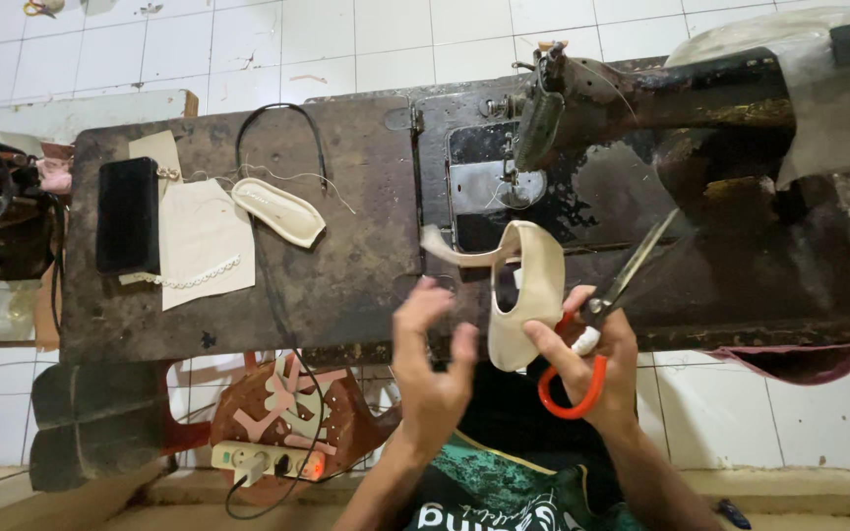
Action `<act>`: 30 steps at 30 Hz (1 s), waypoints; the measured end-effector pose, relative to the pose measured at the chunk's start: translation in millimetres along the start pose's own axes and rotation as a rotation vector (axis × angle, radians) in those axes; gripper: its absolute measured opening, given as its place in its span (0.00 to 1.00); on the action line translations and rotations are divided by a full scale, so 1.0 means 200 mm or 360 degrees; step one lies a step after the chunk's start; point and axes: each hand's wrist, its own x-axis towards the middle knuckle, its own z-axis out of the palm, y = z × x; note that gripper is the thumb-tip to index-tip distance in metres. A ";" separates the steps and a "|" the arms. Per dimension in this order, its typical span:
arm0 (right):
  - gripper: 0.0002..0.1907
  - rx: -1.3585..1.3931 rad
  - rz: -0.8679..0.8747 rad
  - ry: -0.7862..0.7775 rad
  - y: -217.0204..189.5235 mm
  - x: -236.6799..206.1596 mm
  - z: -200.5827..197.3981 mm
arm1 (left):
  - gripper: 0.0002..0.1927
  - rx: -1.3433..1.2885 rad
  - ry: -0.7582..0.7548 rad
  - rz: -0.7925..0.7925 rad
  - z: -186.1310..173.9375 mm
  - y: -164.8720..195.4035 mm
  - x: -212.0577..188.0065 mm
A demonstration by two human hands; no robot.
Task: The person sews a beige shoe upper using a manual sewing machine, guiding the material under the needle and trimming excess thread with scissors. The person then inspects the stitched shoe and prepares another shoe upper for sewing.
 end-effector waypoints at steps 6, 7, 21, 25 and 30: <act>0.14 -0.0223 -0.0211 -0.0153 -0.06 0.01 0.00 | 0.10 -0.0249 -0.0497 -0.0241 -0.01 0.00 0.05; 0.14 -0.0204 -0.0234 -0.0146 -0.07 0.01 -0.01 | 0.09 -0.0337 -0.0469 -0.0397 -0.01 0.00 0.06; 0.36 -0.0466 0.0123 -0.0650 0.02 -0.12 -0.17 | 0.13 -0.1073 -0.0454 -0.0971 -0.06 0.06 0.12; 0.40 -0.0400 0.0112 -0.0676 0.00 -0.11 -0.14 | 0.13 -0.0905 -0.0479 -0.0921 -0.07 0.10 0.12; 0.39 -0.0439 0.0075 -0.0665 0.01 -0.11 -0.15 | 0.13 -0.0834 -0.0499 -0.0975 -0.09 0.12 0.13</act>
